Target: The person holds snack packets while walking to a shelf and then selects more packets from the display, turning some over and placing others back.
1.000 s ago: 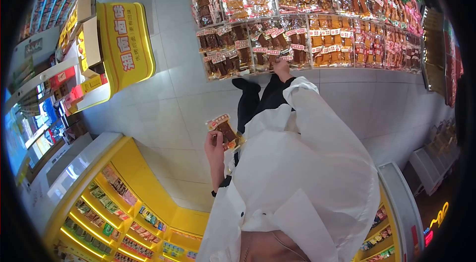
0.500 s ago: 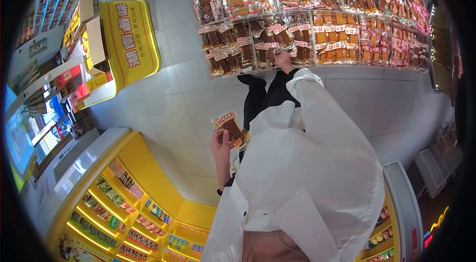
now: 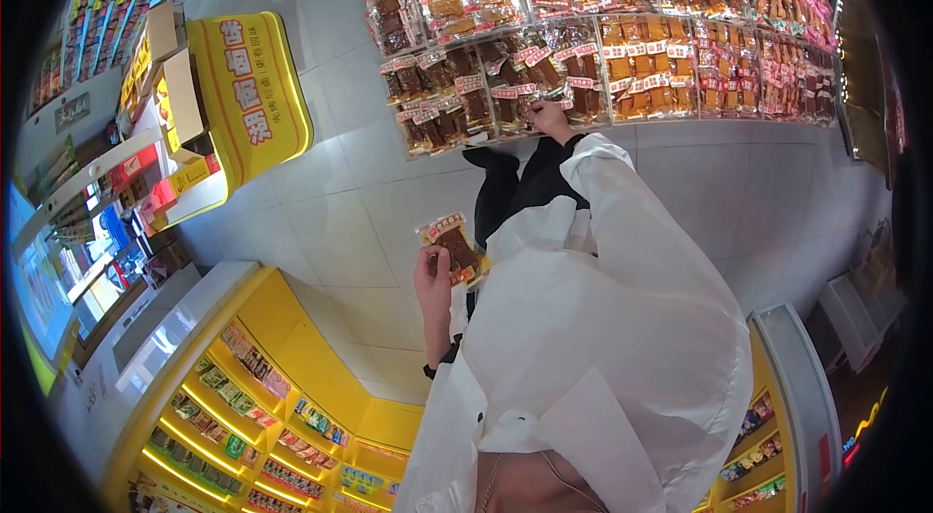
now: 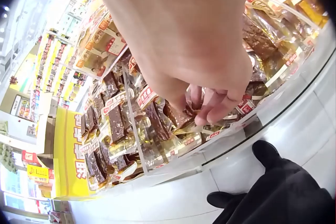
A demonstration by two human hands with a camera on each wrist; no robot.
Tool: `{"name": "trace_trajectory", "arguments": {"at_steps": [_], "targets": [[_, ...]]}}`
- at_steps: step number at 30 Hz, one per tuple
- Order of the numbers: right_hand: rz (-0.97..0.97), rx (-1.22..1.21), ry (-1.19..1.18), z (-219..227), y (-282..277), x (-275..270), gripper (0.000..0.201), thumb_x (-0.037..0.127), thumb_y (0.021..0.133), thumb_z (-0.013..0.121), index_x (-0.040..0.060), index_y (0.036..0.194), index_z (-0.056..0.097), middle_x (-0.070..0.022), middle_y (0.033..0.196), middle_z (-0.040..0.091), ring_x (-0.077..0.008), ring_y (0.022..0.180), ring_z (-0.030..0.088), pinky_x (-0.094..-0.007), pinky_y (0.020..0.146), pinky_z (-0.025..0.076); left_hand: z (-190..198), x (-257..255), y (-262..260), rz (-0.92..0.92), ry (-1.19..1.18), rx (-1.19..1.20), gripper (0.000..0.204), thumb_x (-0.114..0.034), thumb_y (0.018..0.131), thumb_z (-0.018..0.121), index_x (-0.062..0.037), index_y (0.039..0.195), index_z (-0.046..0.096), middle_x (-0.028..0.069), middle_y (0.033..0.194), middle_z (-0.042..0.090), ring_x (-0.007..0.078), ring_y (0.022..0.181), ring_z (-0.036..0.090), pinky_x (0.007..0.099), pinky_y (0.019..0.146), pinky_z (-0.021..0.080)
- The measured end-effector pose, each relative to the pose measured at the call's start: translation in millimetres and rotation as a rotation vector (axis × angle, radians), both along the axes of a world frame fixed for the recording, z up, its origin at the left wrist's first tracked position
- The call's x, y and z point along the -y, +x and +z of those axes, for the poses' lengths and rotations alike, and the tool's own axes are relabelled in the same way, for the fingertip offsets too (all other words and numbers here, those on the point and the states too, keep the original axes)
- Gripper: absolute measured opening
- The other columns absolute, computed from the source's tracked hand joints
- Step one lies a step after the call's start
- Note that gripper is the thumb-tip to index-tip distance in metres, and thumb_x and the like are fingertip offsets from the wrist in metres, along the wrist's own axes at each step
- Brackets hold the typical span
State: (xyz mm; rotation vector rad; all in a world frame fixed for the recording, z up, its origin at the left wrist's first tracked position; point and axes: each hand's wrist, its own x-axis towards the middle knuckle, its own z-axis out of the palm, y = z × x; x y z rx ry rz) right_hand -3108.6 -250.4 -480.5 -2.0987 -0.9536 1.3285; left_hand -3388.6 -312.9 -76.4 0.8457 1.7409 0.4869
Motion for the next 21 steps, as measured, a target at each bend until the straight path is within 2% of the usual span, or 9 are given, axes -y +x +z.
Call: {"name": "trace_trajectory", "arguments": {"at_steps": [3, 4, 6, 7, 11, 14, 17, 20, 21], "targets": [[0.036, 0.121, -0.049, 3.8, 6.6, 5.0, 0.037, 0.037, 0.084, 0.066, 0.0060, 0.105, 0.068, -0.0119, 0.087, 0.072, -0.0293, 0.087, 0.069, -0.0409, 0.081, 0.052, -8.9, -5.3, -2.6, -0.085, 0.040, -0.008, 0.013, -0.017, 0.096, 0.060, -0.0048, 0.095, 0.057, -0.0039, 0.080, 0.054, 0.0036, 0.073, 0.047, 0.0203, 0.067, 0.041], [0.036, 0.126, -0.048, 6.4, 7.4, 8.4, 0.037, 0.037, 0.084, 0.066, 0.0060, 0.105, 0.068, -0.0119, 0.087, 0.072, -0.0293, 0.087, 0.069, -0.0409, 0.081, 0.052, -9.0, -8.5, -1.4, -0.092, 0.039, -0.011, 0.012, -0.017, 0.096, 0.059, -0.0047, 0.095, 0.058, -0.0038, 0.080, 0.054, 0.0035, 0.073, 0.047, 0.0205, 0.067, 0.041], [-0.224, 0.164, -0.129, 11.9, 3.0, 16.2, 0.039, 0.037, 0.083, 0.067, 0.0077, 0.109, 0.067, -0.0106, 0.093, 0.072, -0.0291, 0.090, 0.068, -0.0402, 0.083, 0.052, -8.0, -15.8, 3.8, -0.096, 0.042, -0.014, 0.012, -0.016, 0.096, 0.059, -0.0045, 0.095, 0.058, -0.0037, 0.080, 0.054, 0.0034, 0.072, 0.046, 0.0207, 0.066, 0.041], [-0.259, 0.159, -0.145, 14.0, 4.4, 18.8, 0.040, 0.034, 0.083, 0.067, 0.0074, 0.112, 0.064, -0.0093, 0.098, 0.071, -0.0266, 0.093, 0.068, -0.0375, 0.085, 0.052, -6.6, -20.5, 8.0, -0.114, 0.071, -0.021, 0.012, -0.016, 0.097, 0.059, -0.0044, 0.095, 0.058, -0.0038, 0.079, 0.054, 0.0034, 0.072, 0.046, 0.0206, 0.066, 0.041], [-0.275, 0.043, -0.094, 23.7, 12.9, 30.8, 0.038, 0.032, 0.083, 0.067, 0.0056, 0.111, 0.064, -0.0098, 0.099, 0.071, -0.0237, 0.092, 0.068, -0.0353, 0.084, 0.052, -10.3, -33.0, 16.9, -0.178, 0.144, 0.010, 0.011, -0.015, 0.097, 0.058, -0.0040, 0.097, 0.057, -0.0038, 0.081, 0.055, 0.0036, 0.073, 0.048, 0.0200, 0.067, 0.042], [-0.356, -0.348, -0.208, 39.5, 17.7, 31.9, 0.038, 0.019, 0.086, 0.065, 0.0015, 0.119, 0.057, -0.0090, 0.087, 0.068, -0.0183, 0.065, 0.066, -0.0314, 0.054, 0.052, -4.6, -39.9, 26.5, -0.250, 0.125, -0.005, 0.010, -0.014, 0.097, 0.057, -0.0042, 0.098, 0.057, -0.0036, 0.083, 0.055, 0.0039, 0.075, 0.049, 0.0197, 0.068, 0.043], [-0.317, -0.397, -0.199, 25.0, 14.5, 21.6, 0.044, 0.014, 0.086, 0.064, -0.0024, 0.126, 0.053, -0.0085, 0.085, 0.066, -0.0152, 0.059, 0.063, -0.0280, 0.047, 0.049, 6.4, -37.9, 42.3, -0.155, 0.042, 0.039, 0.009, -0.013, 0.097, 0.057, -0.0041, 0.098, 0.057, -0.0035, 0.084, 0.056, 0.0040, 0.075, 0.050, 0.0197, 0.068, 0.043], [-0.330, -0.436, -0.209, 24.4, 2.2, 2.4, 0.052, 0.014, 0.083, 0.068, -0.0049, 0.128, 0.050, -0.0122, 0.088, 0.069, -0.0159, 0.056, 0.064, -0.0287, 0.042, 0.049, -6.6, -26.2, 33.3, -0.217, 0.141, 0.043, 0.009, -0.013, 0.097, 0.057, -0.0038, 0.098, 0.057, -0.0034, 0.084, 0.056, 0.0041, 0.074, 0.050, 0.0197, 0.068, 0.043], [-0.324, -0.354, -0.280, 21.8, -1.7, -3.0, 0.052, 0.020, 0.082, 0.070, -0.0030, 0.126, 0.054, -0.0143, 0.088, 0.070, -0.0227, 0.066, 0.068, -0.0345, 0.054, 0.054, -6.4, -24.4, 33.0, -0.204, 0.128, 0.029, 0.009, -0.012, 0.097, 0.057, -0.0035, 0.098, 0.057, -0.0030, 0.085, 0.057, 0.0041, 0.074, 0.050, 0.0199, 0.068, 0.043]]}}
